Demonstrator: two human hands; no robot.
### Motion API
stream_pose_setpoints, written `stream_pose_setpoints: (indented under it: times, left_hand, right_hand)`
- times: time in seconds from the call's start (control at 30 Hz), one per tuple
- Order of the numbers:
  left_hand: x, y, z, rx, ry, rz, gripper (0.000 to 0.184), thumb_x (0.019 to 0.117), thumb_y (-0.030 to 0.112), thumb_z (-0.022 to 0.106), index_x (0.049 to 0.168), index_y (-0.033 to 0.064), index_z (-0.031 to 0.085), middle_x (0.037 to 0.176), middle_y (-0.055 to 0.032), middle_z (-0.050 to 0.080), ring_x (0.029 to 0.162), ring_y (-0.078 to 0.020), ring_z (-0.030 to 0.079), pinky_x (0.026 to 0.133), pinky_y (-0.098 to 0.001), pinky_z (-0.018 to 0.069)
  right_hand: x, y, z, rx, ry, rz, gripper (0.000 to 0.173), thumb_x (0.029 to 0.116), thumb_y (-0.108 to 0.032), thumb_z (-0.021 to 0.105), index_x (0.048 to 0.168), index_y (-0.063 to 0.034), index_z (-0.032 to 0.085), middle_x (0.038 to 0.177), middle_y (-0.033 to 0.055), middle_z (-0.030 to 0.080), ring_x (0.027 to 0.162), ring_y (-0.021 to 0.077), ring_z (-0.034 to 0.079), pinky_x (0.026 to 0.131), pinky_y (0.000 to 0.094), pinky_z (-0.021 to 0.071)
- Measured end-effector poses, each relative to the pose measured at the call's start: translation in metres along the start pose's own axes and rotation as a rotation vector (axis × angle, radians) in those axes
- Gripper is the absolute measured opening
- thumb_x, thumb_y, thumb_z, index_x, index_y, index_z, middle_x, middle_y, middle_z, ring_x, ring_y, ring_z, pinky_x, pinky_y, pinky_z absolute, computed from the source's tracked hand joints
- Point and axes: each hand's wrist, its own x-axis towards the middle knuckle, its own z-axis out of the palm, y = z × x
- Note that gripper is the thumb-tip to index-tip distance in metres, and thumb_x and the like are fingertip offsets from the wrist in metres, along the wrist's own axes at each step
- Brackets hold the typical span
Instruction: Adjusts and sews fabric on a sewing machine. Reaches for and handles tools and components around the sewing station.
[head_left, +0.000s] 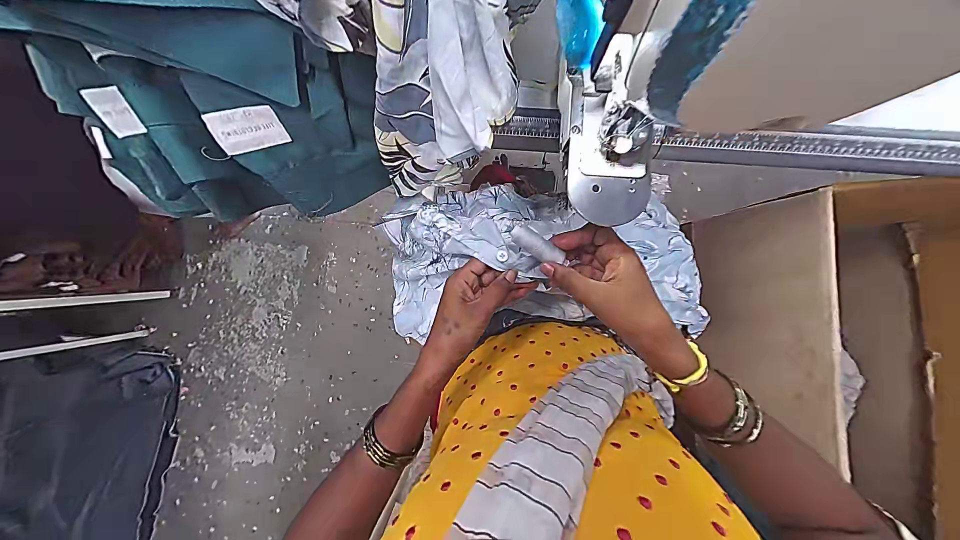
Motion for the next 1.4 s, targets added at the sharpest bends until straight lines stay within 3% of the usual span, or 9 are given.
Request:
stream_pose_setpoints:
  times: [0.4, 0.53, 0.6, 0.63, 0.77, 0.87, 1.1, 1.23, 1.4]
  left_hand:
    - [-0.001, -0.003, -0.003, 0.096, -0.025, -0.008, 0.015, 0.1009, -0.003, 0.055, 0.115, -0.0053, 0.060, 0.099, -0.0102, 0.076, 0.092, -0.0187, 0.076, 0.090, -0.0346, 0.0634]
    - [-0.005, 0.014, -0.015, 0.928, -0.129, -0.089, 0.032, 0.1049, 0.032, 0.056, 0.110, 0.0058, 0.074, 0.092, -0.0050, 0.076, 0.083, -0.0163, 0.073, 0.082, -0.0420, 0.0591]
    - [-0.010, 0.014, -0.015, 1.132, -0.025, 0.159, 0.031, 0.1029, 0.038, 0.057, 0.102, 0.0119, 0.075, 0.080, -0.0009, 0.073, 0.069, -0.0152, 0.070, 0.066, -0.0420, 0.0584]
    - [-0.009, 0.012, -0.012, 1.124, 0.044, 0.339, 0.027, 0.1009, 0.036, 0.060, 0.101, 0.0119, 0.072, 0.079, 0.0010, 0.070, 0.066, -0.0105, 0.066, 0.063, -0.0339, 0.0560]
    - [0.011, 0.013, 0.016, 0.925, -0.002, 0.763, 0.022, 0.0969, 0.019, 0.070, 0.114, 0.0057, 0.073, 0.127, -0.0135, 0.065, 0.116, -0.0148, 0.064, 0.098, -0.0282, 0.0536]
    - [0.024, 0.008, 0.042, 0.852, -0.034, 0.874, 0.011, 0.0953, 0.011, 0.071, 0.102, 0.0050, 0.078, 0.117, -0.0121, 0.073, 0.110, -0.0117, 0.070, 0.094, -0.0234, 0.0570]
    - [0.048, 0.007, 0.102, 0.872, -0.156, 1.027, 0.009, 0.0967, 0.006, 0.066, 0.099, 0.0005, 0.074, 0.105, -0.0129, 0.078, 0.096, -0.0109, 0.075, 0.084, -0.0193, 0.0583]
    - [0.064, 0.009, 0.140, 0.827, -0.205, 0.982, 0.012, 0.0992, 0.009, 0.063, 0.101, -0.0009, 0.070, 0.108, -0.0119, 0.076, 0.086, -0.0076, 0.073, 0.076, -0.0190, 0.0567]
    - [0.081, 0.021, 0.174, 0.504, -0.375, 0.654, 0.013, 0.1031, 0.008, 0.055, 0.107, -0.0020, 0.063, 0.120, -0.0116, 0.072, 0.103, -0.0170, 0.074, 0.089, -0.0329, 0.0631]
  right_hand:
    - [0.002, 0.008, 0.010, 0.031, -0.065, 0.020, 0.027, 0.0864, -0.005, 0.076, 0.107, -0.0076, 0.058, 0.106, 0.0009, 0.069, 0.073, 0.0031, 0.067, 0.064, 0.0192, 0.0585]
    - [0.000, 0.005, 0.002, 0.011, -0.032, 0.053, 0.026, 0.0875, -0.006, 0.075, 0.109, -0.0069, 0.060, 0.093, -0.0006, 0.069, 0.068, 0.0035, 0.066, 0.062, 0.0194, 0.0577]
    - [-0.003, 0.003, -0.003, 0.009, -0.014, 0.057, 0.025, 0.0879, -0.006, 0.074, 0.108, -0.0070, 0.060, 0.090, -0.0010, 0.069, 0.071, 0.0031, 0.067, 0.064, 0.0190, 0.0589]
    - [-0.005, 0.003, -0.006, 0.012, -0.005, 0.056, 0.025, 0.0880, -0.005, 0.074, 0.108, -0.0068, 0.059, 0.090, -0.0006, 0.069, 0.072, 0.0035, 0.068, 0.065, 0.0196, 0.0598]
    - [-0.011, 0.002, -0.019, 0.016, 0.042, 0.025, 0.024, 0.0875, -0.009, 0.074, 0.106, -0.0065, 0.059, 0.087, -0.0009, 0.069, 0.071, 0.0045, 0.068, 0.066, 0.0214, 0.0600]
    - [-0.018, -0.004, -0.032, 0.034, 0.132, -0.034, 0.022, 0.0877, -0.008, 0.072, 0.104, -0.0064, 0.057, 0.090, -0.0001, 0.070, 0.073, 0.0054, 0.070, 0.067, 0.0220, 0.0618]
    - [-0.038, -0.011, -0.074, -0.059, 0.394, -0.234, 0.022, 0.0848, -0.006, 0.074, 0.101, -0.0024, 0.059, 0.096, 0.0024, 0.069, 0.080, 0.0044, 0.071, 0.071, 0.0214, 0.0628]
    - [-0.042, -0.011, -0.103, -0.003, 0.474, -0.321, 0.026, 0.0856, -0.002, 0.073, 0.107, -0.0007, 0.059, 0.103, 0.0033, 0.067, 0.087, 0.0068, 0.071, 0.077, 0.0240, 0.0637]
    - [-0.046, -0.016, -0.145, 0.267, 0.467, -0.248, 0.027, 0.0897, 0.004, 0.067, 0.114, -0.0013, 0.058, 0.108, 0.0061, 0.069, 0.090, 0.0134, 0.073, 0.081, 0.0293, 0.0643]
